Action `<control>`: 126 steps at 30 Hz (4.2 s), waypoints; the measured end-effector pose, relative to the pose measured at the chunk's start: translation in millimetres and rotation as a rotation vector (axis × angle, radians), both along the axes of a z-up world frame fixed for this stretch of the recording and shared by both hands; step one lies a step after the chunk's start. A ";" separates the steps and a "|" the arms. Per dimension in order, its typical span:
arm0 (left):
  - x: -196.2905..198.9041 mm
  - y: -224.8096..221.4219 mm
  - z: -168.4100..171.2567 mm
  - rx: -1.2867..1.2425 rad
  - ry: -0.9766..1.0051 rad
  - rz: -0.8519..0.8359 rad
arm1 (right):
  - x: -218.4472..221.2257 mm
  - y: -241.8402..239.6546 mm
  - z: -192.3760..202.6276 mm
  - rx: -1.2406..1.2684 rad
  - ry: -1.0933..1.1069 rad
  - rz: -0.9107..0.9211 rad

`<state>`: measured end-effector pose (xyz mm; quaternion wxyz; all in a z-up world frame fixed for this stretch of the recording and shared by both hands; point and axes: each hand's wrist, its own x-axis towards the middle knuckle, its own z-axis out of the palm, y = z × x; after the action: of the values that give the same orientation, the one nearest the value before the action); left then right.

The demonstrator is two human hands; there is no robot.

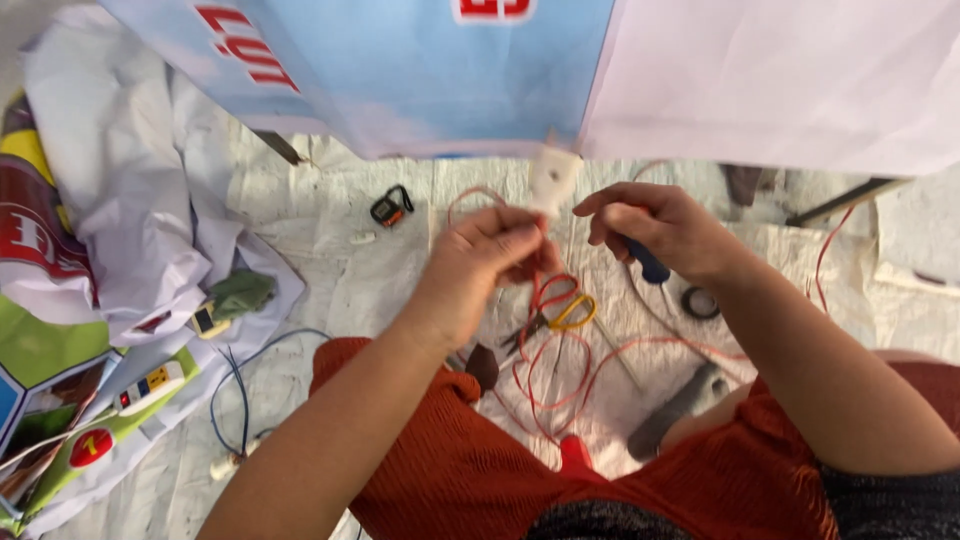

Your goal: Assembling and wiring a light socket by stripping wires and securing them into terminals using a screwdriver.

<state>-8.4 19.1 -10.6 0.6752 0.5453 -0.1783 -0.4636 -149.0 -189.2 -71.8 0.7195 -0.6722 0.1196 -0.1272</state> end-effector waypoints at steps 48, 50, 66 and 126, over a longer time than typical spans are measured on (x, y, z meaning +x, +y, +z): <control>8.8 -19.6 -58.6 0.872 -0.291 -0.228 | -388.8 -193.2 -439.6 -0.566 1.143 -0.277; 3.9 -27.5 -71.7 0.921 -0.327 -0.223 | -350.4 -137.3 -315.2 -0.602 1.277 -0.227; -89.8 -46.3 -214.0 0.998 -0.682 -0.633 | -499.7 -112.7 -153.5 0.036 0.086 -1.482; -283.0 -498.9 -335.6 0.412 -0.125 -0.433 | -232.7 -422.2 -256.3 0.088 0.523 -0.567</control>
<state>-291.3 -479.8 -346.1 0.4237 0.6475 -0.2337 -0.5888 -381.6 -611.4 -328.1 0.6292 -0.5906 0.4855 -0.1400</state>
